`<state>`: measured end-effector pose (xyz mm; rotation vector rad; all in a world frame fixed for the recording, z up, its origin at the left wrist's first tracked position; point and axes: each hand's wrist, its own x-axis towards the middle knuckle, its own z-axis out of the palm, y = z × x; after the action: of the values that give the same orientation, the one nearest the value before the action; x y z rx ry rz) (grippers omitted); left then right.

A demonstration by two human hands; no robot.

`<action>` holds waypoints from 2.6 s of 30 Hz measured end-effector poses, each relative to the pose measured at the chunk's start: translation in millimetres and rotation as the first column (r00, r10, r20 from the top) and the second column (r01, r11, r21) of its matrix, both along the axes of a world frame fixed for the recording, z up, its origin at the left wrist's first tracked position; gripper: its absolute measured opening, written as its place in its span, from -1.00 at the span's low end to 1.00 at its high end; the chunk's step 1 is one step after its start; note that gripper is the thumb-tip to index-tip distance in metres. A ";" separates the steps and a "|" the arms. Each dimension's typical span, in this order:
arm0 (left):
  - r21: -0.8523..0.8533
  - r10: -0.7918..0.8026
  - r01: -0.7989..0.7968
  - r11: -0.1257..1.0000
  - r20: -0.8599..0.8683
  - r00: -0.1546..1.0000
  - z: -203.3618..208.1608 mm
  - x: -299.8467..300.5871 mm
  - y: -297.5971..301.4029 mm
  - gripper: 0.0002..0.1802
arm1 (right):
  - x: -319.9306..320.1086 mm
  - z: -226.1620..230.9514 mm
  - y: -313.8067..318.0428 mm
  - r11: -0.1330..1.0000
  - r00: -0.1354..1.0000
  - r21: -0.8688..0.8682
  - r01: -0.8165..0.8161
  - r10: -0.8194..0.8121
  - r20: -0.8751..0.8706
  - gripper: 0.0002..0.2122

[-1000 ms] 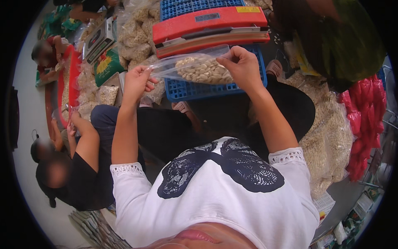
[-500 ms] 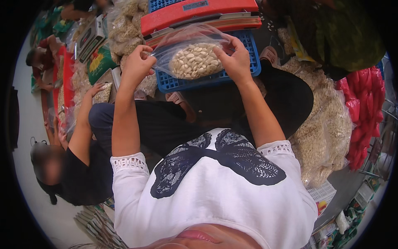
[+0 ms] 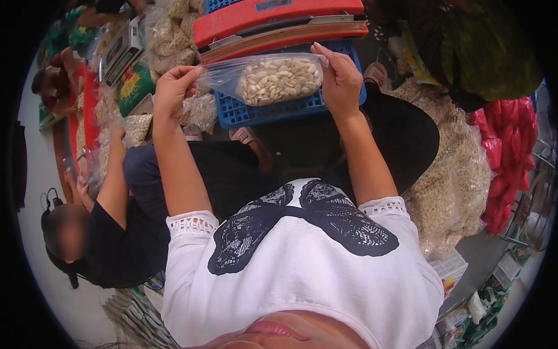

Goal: The person uses a heat sealer to seal plastic bags filled with cashew nuts. They pick up bags from a blue crate, align the opening in the heat sealer, press down the arm to seal the bag, and then stack the finished bags on a large pile.

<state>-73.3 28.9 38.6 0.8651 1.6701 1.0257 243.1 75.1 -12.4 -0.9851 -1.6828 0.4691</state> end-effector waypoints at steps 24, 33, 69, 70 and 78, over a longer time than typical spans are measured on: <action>0.302 0.604 -0.648 0.699 0.236 0.761 -101.8 121.6 47.3 -0.72 | -19.1 -62.9 63.0 0.902 0.896 -0.384 0.200 -0.327 -0.302 -0.86; 0.330 0.796 -0.749 0.575 -0.014 0.605 -156.5 91.1 104.2 -0.78 | -29.0 -122.9 122.0 0.699 0.792 -0.600 0.390 -0.587 -0.170 -0.77; 0.179 0.605 -0.674 0.717 0.321 0.729 -152.8 82.6 56.0 -0.86 | -79.7 -63.4 65.8 0.976 0.688 0.189 0.108 -0.210 0.695 -0.61; 0.201 0.598 -0.653 0.731 0.274 0.753 -153.6 79.7 50.9 -0.86 | -79.7 -63.4 65.7 0.976 0.685 0.190 0.104 -0.209 0.698 -0.62; 0.147 0.510 -0.570 0.809 0.309 0.803 -161.7 74.2 27.0 -0.80 | -79.8 -67.9 65.7 0.966 0.676 0.232 0.110 -0.244 0.695 -0.62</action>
<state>0.9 55.9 -123.1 0.3580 1.6249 1.6842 163.3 140.8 -80.3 -1.2868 -2.2421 -0.2558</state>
